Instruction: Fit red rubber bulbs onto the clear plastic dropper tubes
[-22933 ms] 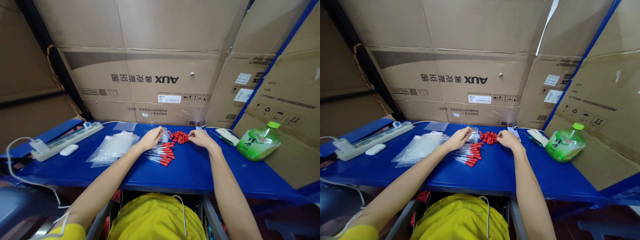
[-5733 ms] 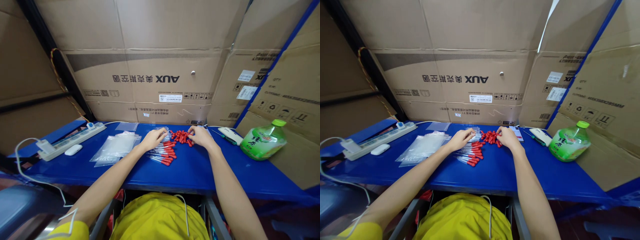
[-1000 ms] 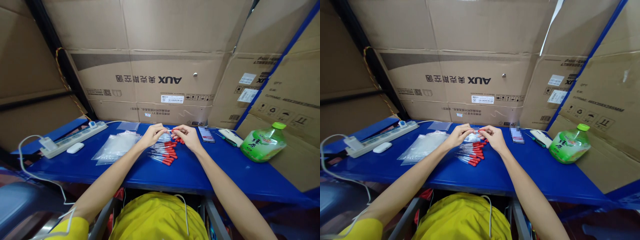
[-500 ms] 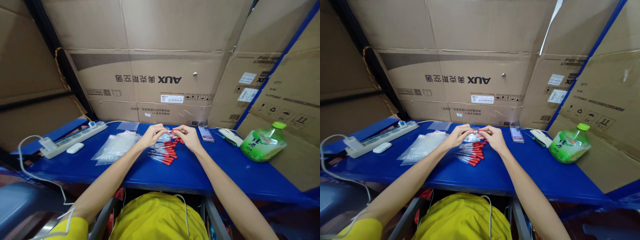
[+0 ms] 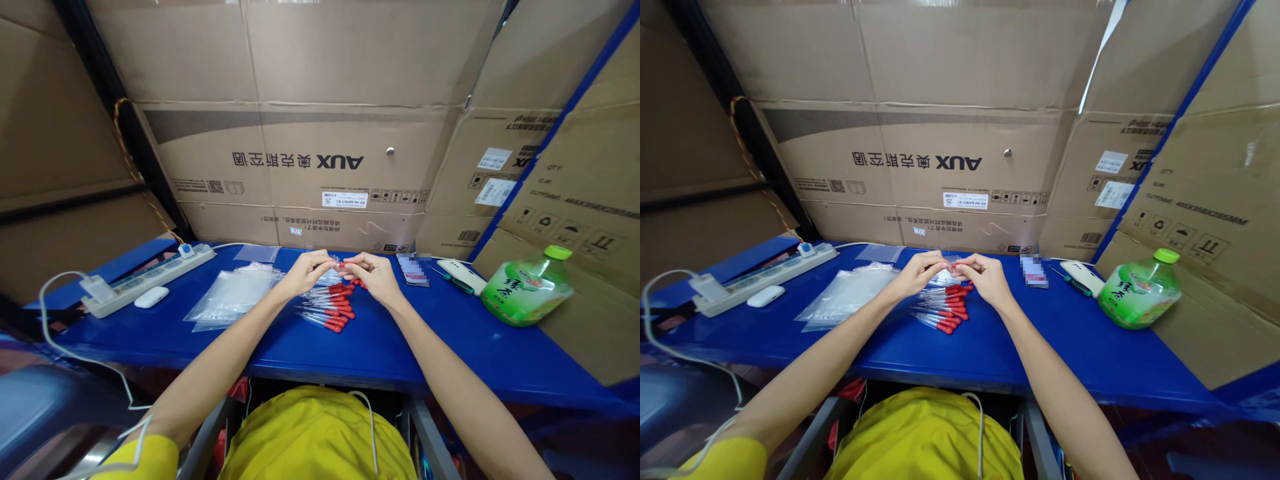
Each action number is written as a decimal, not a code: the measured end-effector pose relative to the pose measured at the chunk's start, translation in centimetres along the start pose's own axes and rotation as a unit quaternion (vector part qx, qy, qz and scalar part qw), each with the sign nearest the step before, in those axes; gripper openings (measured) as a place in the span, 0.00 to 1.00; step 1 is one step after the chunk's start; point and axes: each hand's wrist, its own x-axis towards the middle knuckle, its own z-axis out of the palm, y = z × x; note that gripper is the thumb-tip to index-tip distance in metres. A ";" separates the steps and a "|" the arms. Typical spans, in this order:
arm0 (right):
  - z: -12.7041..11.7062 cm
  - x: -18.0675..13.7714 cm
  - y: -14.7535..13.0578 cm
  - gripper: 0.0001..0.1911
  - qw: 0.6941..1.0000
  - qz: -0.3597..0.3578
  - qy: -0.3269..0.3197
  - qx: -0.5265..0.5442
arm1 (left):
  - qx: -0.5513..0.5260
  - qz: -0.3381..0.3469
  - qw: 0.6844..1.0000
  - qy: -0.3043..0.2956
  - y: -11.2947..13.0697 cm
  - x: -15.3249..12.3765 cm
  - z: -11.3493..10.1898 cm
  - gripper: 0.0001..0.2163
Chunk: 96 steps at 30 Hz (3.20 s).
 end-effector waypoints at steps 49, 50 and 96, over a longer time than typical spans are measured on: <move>-1.5 0.5 2.4 0.06 0.893 -0.048 -0.078 -0.441 | 0.351 -0.111 0.910 -0.189 -4.3 -0.9 0.1 0.11; -1.6 0.6 2.5 0.06 0.892 -0.049 -0.062 -0.445 | 0.344 -0.115 0.913 -0.187 -4.3 -0.9 0.0 0.10; -9.8 1.1 1.5 0.13 0.852 0.263 -0.099 -0.442 | 0.171 -0.072 0.979 -0.082 -2.7 -1.0 1.9 0.17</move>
